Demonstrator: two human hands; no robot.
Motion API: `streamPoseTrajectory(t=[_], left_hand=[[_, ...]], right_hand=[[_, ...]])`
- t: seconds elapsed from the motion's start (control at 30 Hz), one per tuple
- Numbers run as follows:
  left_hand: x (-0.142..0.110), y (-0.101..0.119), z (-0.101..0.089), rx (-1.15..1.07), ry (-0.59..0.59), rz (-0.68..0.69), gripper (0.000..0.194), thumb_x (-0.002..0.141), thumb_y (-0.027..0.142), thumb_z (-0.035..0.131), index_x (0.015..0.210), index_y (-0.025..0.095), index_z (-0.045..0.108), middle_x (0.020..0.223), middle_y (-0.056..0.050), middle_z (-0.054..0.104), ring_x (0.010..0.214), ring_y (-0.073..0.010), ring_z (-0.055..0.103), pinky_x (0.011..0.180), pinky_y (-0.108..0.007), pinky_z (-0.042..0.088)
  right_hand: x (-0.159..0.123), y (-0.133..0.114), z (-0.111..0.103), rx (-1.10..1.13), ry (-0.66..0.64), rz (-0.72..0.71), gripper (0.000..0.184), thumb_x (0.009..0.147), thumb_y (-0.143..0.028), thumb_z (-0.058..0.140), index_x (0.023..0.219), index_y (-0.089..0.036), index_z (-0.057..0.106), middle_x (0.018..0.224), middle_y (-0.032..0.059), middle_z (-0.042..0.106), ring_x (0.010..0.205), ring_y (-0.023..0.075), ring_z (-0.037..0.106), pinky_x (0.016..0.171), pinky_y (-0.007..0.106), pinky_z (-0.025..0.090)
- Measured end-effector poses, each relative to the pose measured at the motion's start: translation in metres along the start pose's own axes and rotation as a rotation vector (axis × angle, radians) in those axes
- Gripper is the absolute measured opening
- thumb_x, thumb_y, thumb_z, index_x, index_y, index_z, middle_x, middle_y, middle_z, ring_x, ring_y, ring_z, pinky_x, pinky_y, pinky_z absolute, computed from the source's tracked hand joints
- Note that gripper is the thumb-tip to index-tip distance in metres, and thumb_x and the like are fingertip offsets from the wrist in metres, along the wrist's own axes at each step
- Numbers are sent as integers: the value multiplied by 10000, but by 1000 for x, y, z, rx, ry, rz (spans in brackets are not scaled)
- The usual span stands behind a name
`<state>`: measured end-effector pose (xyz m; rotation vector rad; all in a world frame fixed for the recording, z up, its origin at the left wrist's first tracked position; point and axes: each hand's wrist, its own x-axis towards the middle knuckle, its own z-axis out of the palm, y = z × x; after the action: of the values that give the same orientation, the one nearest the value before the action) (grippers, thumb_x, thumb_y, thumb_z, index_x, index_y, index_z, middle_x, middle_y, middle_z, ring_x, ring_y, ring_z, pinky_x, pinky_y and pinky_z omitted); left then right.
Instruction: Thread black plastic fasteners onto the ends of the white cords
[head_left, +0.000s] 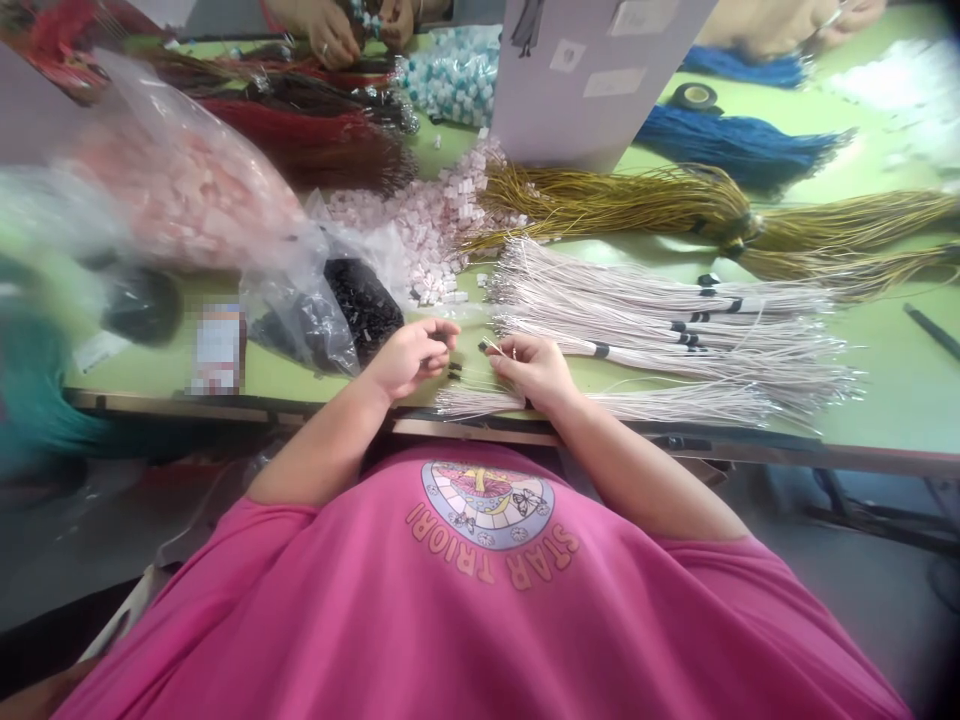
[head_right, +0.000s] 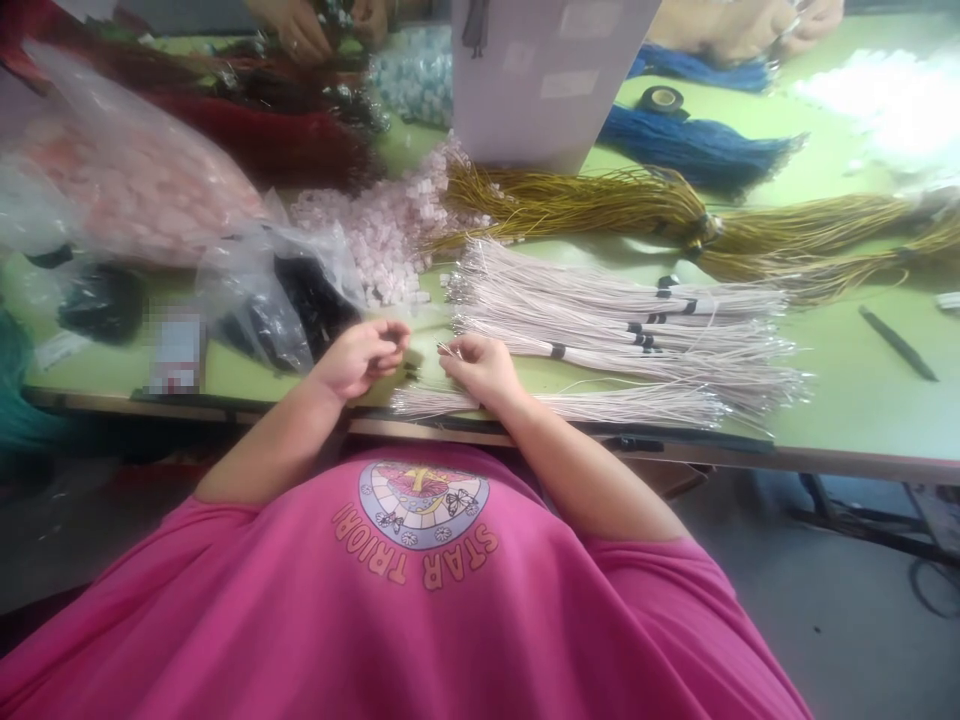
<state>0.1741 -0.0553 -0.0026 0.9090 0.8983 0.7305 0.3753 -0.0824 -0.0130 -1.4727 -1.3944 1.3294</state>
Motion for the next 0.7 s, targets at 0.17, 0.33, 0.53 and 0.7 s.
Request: streamPoseTrajectory(t=[0.17,0.33,0.53,0.7], left_hand=[[-1,1,6,-59,-112,-124,193,691,105,564,884,110,577,759,-33,581,426,-16,384,389,-159,198],[2,-3,6,-87,-94,-94,171,705,168,638,859,100,606,811,-53,601,441,-15,399,393,-162,216],[7,-8,4,-171,-141,-125,196,661,182,704,798,134,572,542,40,467,407,-30,360,377,-144,180],[8,-9,5,-147,-95,-108,208,666,210,709,813,127,587,477,54,424,395,-34,353,380,-146,187]], right_hand=[[-2,-1,-1,67,-65,-26,238,719,-376,564,664,-146,588,546,-1,564,475,83,450,490,230,368],[-3,1,2,91,-145,-48,166,743,-276,507,761,-148,610,622,13,616,503,86,472,540,235,397],[-3,1,4,-19,-21,-122,161,752,-311,517,767,-159,566,554,-17,557,485,84,440,516,226,366],[-5,-3,2,-187,-22,-276,188,729,-279,533,632,-140,615,614,7,579,607,105,497,608,232,380]])
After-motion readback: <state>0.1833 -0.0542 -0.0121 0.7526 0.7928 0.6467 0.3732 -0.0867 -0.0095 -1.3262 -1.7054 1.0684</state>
